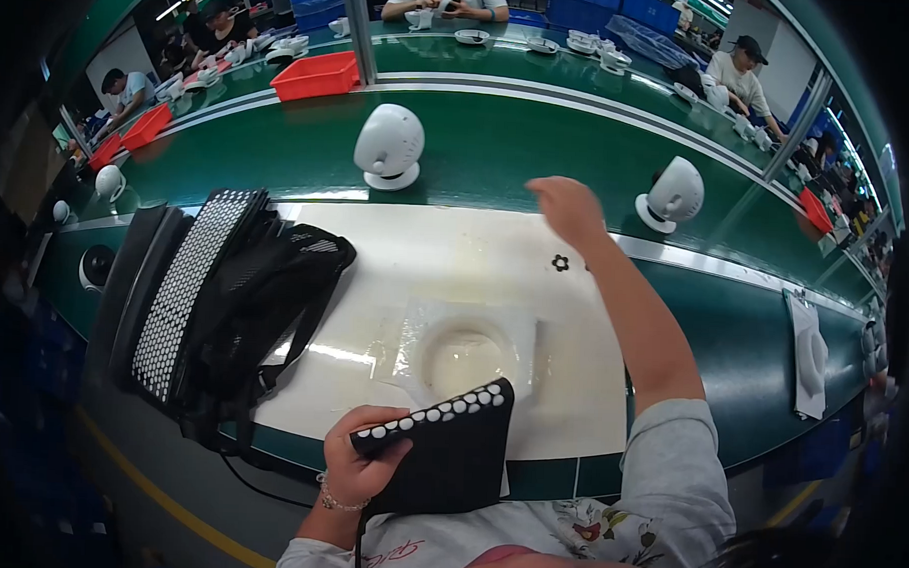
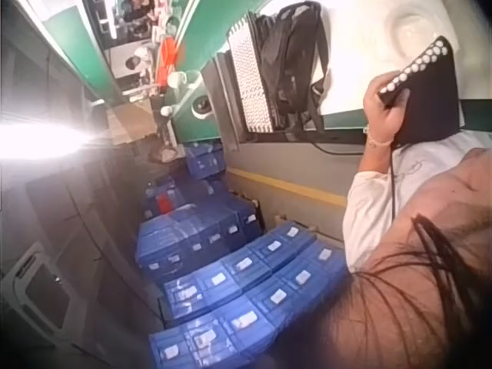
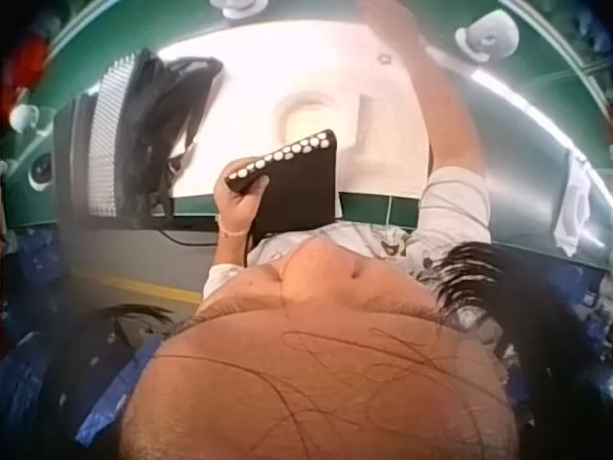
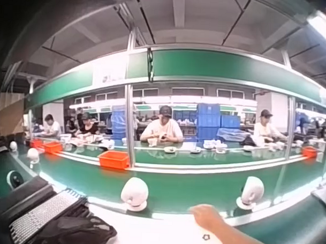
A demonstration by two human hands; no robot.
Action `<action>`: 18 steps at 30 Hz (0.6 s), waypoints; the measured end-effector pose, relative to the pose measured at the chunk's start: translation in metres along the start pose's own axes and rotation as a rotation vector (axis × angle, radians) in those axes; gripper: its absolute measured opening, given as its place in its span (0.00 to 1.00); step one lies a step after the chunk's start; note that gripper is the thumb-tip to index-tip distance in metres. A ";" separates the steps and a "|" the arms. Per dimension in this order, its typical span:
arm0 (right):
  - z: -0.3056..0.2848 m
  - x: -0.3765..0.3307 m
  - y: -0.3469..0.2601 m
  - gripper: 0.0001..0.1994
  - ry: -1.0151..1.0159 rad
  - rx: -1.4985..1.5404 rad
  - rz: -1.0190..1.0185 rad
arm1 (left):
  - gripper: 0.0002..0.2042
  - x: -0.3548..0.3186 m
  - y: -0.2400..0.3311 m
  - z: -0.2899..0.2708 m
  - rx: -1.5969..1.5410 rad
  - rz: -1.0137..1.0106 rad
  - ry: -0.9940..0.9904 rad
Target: Assembling lighting components by peeling gaskets from a tray and applying them to spherical housings on a factory assembly line.
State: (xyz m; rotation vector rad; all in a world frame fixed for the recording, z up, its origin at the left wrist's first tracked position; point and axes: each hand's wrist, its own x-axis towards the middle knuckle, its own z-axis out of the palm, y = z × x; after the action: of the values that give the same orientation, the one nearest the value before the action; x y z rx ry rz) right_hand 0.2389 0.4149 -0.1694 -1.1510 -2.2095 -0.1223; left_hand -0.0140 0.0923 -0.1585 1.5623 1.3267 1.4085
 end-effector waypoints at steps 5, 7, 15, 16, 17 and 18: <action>0.062 0.072 -0.125 0.16 -0.498 0.247 -0.064 | 0.11 -0.019 -0.020 -0.025 -0.054 -0.014 0.074; 0.094 0.084 -0.146 0.24 -0.569 0.055 0.063 | 0.10 -0.020 -0.023 -0.030 -0.051 -0.020 0.089; 0.113 0.090 -0.136 0.22 -0.254 -0.046 0.062 | 0.10 -0.014 -0.025 -0.040 -0.004 0.031 0.036; 0.103 0.091 -0.123 0.19 -0.111 0.068 0.029 | 0.08 -0.013 -0.024 -0.038 0.005 0.090 0.039; 0.091 0.091 -0.116 0.16 0.034 0.181 -0.004 | 0.08 -0.013 -0.024 -0.037 -0.004 0.095 0.036; 0.078 0.086 -0.110 0.16 0.036 0.170 -0.002 | 0.08 -0.012 -0.026 -0.036 0.004 0.113 0.025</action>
State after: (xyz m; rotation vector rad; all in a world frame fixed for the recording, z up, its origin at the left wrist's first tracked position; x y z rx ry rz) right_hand 0.0808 0.4356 -0.1597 -1.0456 -2.1441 0.0428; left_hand -0.0541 0.0821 -0.1783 1.6504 1.2732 1.4988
